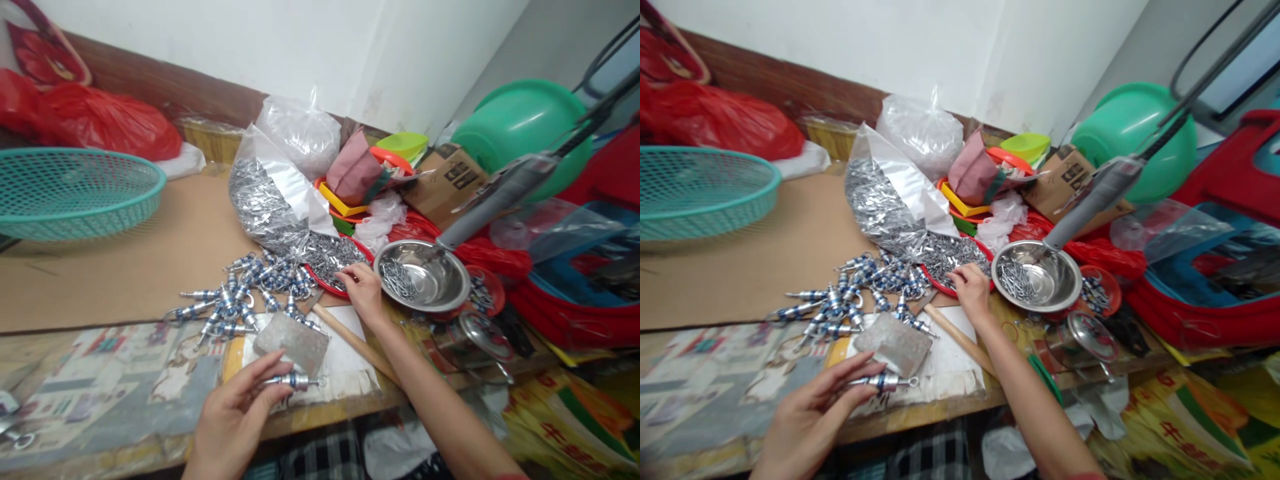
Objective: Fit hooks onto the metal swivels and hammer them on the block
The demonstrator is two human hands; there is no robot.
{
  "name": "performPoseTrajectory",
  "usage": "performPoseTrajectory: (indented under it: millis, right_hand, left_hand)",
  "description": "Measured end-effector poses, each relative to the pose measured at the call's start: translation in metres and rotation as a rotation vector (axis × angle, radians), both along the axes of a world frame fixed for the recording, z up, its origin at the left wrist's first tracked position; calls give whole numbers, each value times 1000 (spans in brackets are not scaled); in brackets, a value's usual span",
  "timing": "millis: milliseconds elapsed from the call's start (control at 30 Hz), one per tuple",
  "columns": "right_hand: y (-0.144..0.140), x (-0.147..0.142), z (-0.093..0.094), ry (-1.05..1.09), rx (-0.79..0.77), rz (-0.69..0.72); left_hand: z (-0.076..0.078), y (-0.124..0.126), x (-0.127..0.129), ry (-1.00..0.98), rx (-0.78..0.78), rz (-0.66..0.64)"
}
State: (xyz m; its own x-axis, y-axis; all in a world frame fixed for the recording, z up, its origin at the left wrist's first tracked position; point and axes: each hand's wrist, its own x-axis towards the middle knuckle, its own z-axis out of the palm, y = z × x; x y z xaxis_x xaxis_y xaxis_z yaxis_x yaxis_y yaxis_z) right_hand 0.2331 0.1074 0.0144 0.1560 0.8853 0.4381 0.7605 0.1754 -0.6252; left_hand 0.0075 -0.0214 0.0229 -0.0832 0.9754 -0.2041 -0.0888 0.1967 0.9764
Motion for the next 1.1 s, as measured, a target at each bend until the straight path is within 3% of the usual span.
performPoseTrajectory:
  millis: [133,300,367,600,767,1100]
  right_hand:
    - [-42,-39,15,143,-50,142]
    - [-100,-74,31,281,-32,581]
    - [-109,-77,32,279,-24,644]
    - [-115,-78,32,319,-110,602]
    - [-122,-82,33,334,-115,553]
    - [-125,-79,30,383,-11,602]
  left_hand:
    - [0,-3,0,21,21,18]
    - [0,-1,-3,81,35,15]
    - [0,0,-6,125,62,12]
    - [3,1,-10,308,272,-45]
    - [8,-1,-10,278,259,-24]
    - [7,-3,-12,296,292,-75]
